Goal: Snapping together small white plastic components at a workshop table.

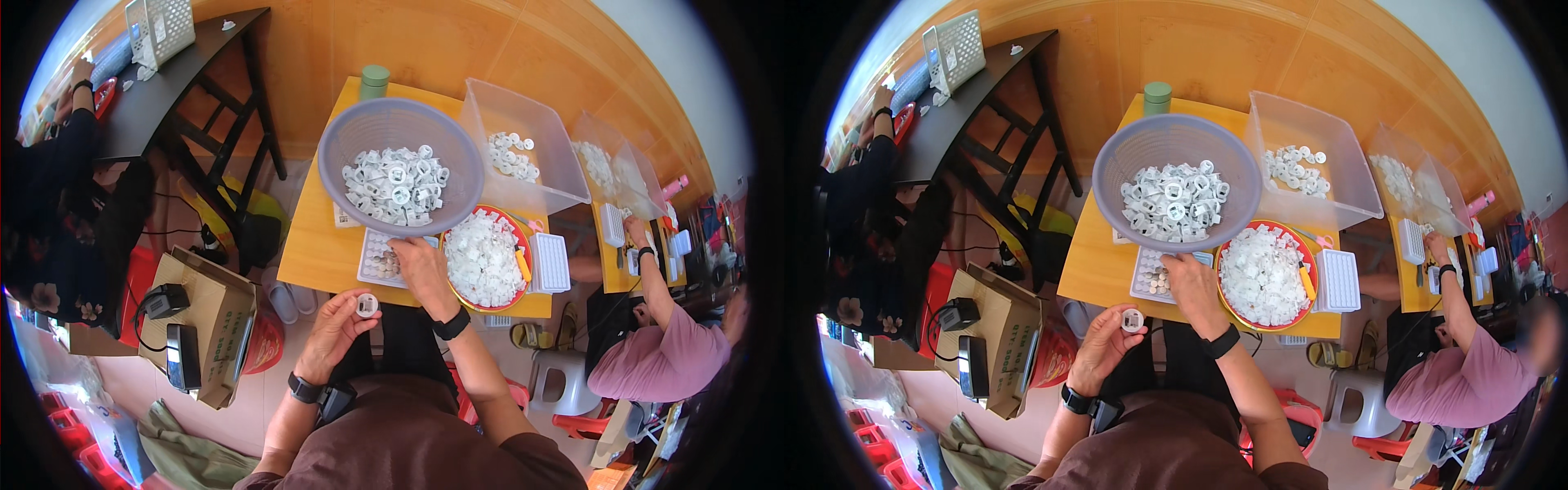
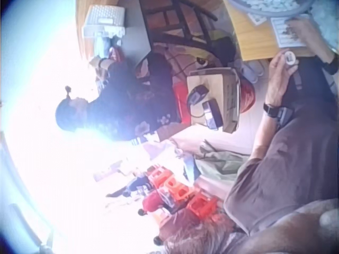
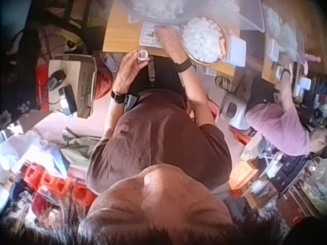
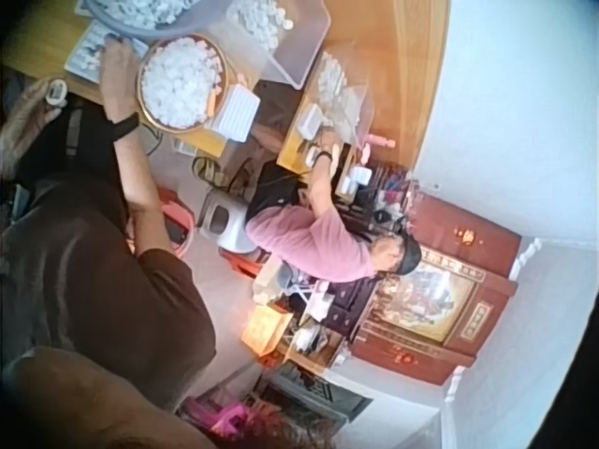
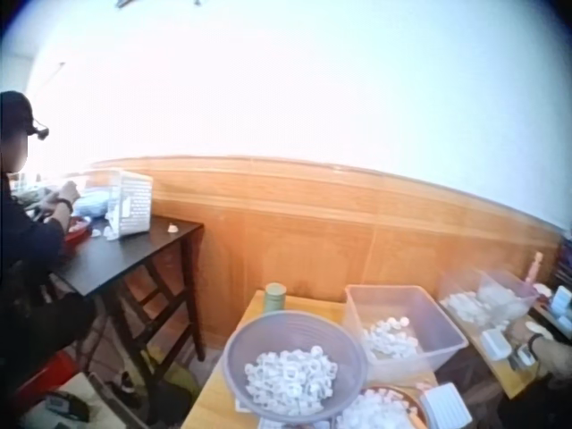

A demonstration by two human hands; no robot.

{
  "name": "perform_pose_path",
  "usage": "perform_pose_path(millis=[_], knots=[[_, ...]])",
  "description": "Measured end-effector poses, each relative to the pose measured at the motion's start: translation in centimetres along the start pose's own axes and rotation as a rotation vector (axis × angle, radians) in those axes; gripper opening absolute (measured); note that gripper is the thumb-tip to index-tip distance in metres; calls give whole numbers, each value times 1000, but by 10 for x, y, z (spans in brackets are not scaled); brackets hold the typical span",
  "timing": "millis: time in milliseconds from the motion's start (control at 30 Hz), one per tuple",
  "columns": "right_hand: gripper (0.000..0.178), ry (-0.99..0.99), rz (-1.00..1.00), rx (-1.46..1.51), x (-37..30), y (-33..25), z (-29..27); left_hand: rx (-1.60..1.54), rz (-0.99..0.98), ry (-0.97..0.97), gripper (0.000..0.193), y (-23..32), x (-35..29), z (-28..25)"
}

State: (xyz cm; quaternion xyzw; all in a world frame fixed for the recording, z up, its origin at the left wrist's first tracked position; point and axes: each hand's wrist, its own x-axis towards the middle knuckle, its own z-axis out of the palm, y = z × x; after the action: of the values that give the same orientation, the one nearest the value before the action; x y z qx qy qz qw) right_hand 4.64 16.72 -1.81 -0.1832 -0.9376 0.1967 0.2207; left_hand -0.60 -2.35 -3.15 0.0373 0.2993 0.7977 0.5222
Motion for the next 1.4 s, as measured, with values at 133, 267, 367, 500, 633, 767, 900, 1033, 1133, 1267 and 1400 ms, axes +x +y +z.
perform_pose_path(millis=[133, 267, 367, 500, 633, 767, 900, 1033, 1133, 1267, 1400], knots=[[13, 22, -7, 39, 1, 1, -4, 3, -7, 8, 31, 0, -1, 0], [8, 58, 17, 114, -3, 1, -9, -5, -8, -9, 31, 0, 0, 2], [8, 48, 57, 325, -13, -13, -26, -3, -18, 6, 30, 2, -2, 6], [8, -35, 154, 555, -39, -54, -52, -3, -15, 0, 29, 0, -1, 8], [10, 70, 50, 506, -58, -59, -42, 5, -18, -9, 27, -5, 3, 12], [12, 199, -72, 363, -62, -59, -37, 34, -5, -15, 25, -7, 3, 17], [14, 285, -149, 224, -64, -63, -36, 54, 8, 1, 24, -7, 1, 21], [15, 313, -163, 215, -66, -64, -33, 124, 33, 40, 22, -8, 1, 23], [16, 303, -152, 199, -69, -63, -30, 178, 37, 56, 21, -7, 1, 24], [21, 287, -173, 143, -74, -68, -28, 171, 31, 80, 22, -10, 1, 20], [23, 263, -117, 205, -80, -71, -25, 91, 26, 82, 22, -9, 2, 19]])
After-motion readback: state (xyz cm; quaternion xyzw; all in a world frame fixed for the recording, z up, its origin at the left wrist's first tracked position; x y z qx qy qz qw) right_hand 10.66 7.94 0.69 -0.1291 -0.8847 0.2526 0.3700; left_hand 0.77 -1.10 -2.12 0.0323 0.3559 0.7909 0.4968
